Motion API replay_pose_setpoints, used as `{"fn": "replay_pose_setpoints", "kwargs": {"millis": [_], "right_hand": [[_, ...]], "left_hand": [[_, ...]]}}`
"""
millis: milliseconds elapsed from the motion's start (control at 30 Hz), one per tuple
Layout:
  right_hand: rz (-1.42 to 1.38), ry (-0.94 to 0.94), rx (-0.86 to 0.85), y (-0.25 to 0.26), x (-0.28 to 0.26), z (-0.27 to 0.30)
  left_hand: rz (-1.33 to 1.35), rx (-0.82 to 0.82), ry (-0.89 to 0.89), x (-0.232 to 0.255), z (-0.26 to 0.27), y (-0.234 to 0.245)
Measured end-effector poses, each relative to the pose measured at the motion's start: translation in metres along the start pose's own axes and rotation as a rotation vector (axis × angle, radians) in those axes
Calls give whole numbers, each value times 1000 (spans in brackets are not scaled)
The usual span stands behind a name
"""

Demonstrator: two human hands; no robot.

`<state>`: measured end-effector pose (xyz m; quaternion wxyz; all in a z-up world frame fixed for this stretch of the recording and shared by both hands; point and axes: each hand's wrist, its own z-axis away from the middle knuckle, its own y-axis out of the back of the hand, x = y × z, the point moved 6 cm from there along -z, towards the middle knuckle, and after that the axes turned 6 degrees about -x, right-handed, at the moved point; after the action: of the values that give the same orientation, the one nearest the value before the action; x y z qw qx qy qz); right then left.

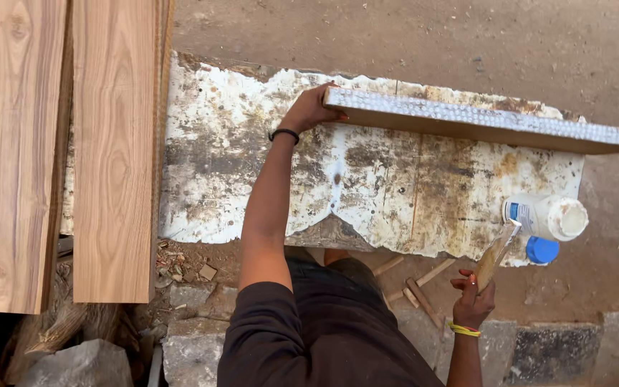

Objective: The person applies white glue to a long, thin wooden strip using a brush. They repeatedly dip the brush into a container of glue and spread it along the length of the strip. The person also handles a larger wooden board, moving it aside to access the work area.

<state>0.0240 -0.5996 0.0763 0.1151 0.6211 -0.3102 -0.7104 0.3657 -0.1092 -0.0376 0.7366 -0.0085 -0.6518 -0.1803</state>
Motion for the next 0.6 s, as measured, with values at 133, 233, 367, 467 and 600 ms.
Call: {"fn": "replay_pose_setpoints", "kwargs": {"millis": [133,233,367,467,600], "right_hand": [[5,60,-40,2,-4,-39],[-83,141,-68,-1,-21,-73],[-210,260,-158,-11,-51,-111],[-175,344,-220,-20,-79,-131],[-185,432,-266,-37,-108,-147]], "left_hand": [[-26,14,76,-7,14,1],[16,38,99,-11,30,6],[203,68,18,-16,55,7],[199,85,-49,-10,60,3],[99,183,34,-2,77,3]]}}
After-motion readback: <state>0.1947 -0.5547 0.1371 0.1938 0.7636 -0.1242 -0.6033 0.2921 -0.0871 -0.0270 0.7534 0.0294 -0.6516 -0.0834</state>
